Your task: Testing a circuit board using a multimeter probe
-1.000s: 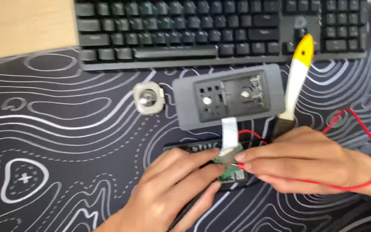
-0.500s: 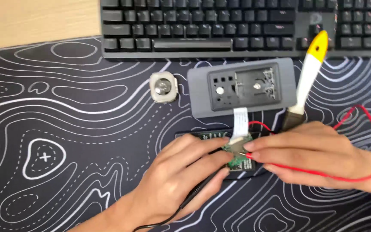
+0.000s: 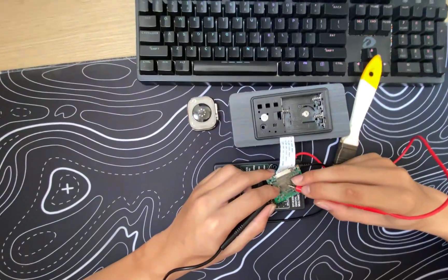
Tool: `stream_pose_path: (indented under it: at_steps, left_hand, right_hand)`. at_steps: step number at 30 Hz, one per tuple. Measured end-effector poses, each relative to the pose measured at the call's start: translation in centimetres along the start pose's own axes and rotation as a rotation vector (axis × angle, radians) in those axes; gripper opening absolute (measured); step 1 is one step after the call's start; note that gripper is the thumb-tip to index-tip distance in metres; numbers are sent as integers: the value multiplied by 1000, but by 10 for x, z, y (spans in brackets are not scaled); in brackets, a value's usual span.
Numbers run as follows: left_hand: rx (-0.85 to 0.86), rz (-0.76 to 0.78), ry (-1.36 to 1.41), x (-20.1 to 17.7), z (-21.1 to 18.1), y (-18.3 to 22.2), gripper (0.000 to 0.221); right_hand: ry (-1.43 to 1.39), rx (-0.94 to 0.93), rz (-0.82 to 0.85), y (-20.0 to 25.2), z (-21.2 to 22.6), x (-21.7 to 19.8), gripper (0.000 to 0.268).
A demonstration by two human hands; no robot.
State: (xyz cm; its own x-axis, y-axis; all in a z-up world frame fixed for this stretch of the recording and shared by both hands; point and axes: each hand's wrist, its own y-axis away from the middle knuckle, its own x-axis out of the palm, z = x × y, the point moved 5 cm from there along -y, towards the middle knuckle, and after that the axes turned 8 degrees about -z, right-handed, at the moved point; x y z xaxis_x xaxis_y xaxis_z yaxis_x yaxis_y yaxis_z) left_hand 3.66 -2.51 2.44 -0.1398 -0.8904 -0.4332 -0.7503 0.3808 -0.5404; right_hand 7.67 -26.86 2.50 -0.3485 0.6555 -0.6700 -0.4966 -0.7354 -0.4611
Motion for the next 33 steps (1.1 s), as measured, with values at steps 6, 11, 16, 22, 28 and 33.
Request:
stream_pose_path:
  at_steps: [6,11,16,22,28,33]
  left_hand:
    - [-10,11,1,-1,3,-3,19]
    - [-2,16,4,-2,2,2,19]
    - [19,12,17,-5,3,-4,20]
    - [2,10,21,-3,2,-3,18]
    - [15,3,18,0,6,2,18]
    - [10,-2,7,1,6,2,18]
  right_hand:
    - [1,-22,21,9,-5,1,23]
    - [18,-7,33,10,0,5,25]
    - [49,-27,16,5,-3,-1,25]
    - [110,49,-31,14,-5,-7,24]
    - [31,127,-33,9,-4,-6,22]
    - [30,98,-52,4,4,-4,20]
